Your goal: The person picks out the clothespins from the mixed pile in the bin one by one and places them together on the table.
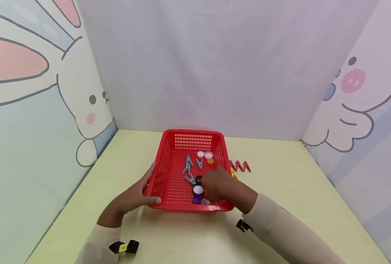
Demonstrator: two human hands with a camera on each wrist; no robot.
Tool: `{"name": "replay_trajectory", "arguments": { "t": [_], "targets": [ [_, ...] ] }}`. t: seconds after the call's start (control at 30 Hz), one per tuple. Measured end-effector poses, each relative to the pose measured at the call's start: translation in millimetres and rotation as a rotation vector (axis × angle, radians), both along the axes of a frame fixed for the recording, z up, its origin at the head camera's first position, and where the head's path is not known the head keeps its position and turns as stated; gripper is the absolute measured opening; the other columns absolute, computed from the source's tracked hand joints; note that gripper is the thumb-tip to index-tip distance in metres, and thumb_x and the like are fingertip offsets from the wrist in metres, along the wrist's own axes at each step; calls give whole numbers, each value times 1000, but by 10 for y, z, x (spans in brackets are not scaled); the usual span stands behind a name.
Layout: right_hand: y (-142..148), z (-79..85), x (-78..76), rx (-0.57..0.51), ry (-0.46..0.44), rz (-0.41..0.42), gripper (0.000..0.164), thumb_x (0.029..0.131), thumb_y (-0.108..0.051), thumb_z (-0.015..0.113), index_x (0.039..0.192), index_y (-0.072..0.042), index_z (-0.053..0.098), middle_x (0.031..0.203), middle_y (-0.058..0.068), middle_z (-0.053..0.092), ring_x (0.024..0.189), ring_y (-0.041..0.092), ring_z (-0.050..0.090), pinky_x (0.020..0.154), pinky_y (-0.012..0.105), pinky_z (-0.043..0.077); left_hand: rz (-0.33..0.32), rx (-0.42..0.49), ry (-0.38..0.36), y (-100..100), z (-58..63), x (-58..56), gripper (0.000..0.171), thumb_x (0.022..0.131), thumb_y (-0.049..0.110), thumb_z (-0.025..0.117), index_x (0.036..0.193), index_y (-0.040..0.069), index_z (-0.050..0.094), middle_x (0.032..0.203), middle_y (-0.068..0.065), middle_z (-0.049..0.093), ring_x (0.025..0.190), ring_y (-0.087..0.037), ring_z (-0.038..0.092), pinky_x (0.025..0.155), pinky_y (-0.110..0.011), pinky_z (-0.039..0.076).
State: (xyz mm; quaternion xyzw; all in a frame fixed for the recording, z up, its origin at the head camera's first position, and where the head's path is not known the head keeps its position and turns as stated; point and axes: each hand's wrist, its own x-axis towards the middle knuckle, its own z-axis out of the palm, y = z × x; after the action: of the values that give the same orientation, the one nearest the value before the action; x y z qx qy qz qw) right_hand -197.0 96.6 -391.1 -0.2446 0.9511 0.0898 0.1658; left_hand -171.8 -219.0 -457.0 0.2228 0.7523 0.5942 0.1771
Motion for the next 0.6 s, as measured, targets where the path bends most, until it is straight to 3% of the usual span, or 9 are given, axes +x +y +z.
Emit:
{"name": "replay_trajectory", "arguments": {
  "t": [0.17,0.37,0.47,0.6],
  "targets": [
    [23,38,12,23,120,68,43,79,-46,94,111,-18,86,97,-2,82,84,16,69,96,44,58,3,-3,-9,2,3,5,132,87,19,87,176,31,-9,165,-28,31,142,-45,50,92,-39,68],
    [54,99,26,-19,152,50,44,78,-41,97,113,-18,85,98,-2,82,83,15,69,93,41,61,12,-7,-20,10,13,4,132,87,20,88,176,31,-8,166,-27,32,143,-45,49,92,-40,68],
    [64,128,33,-40,165,53,56,75,-39,99,124,-18,81,104,-1,83,90,18,75,95,44,64,16,-2,-26,13,17,2,132,87,19,88,176,33,-8,166,-26,32,143,-47,49,92,-40,68],
    [85,151,35,-42,185,62,60,76,-35,99,131,-19,79,111,1,83,102,22,78,98,47,65,9,4,-26,11,6,-2,132,87,19,88,176,32,-9,166,-27,31,144,-47,48,93,-40,68]
  ]
}}
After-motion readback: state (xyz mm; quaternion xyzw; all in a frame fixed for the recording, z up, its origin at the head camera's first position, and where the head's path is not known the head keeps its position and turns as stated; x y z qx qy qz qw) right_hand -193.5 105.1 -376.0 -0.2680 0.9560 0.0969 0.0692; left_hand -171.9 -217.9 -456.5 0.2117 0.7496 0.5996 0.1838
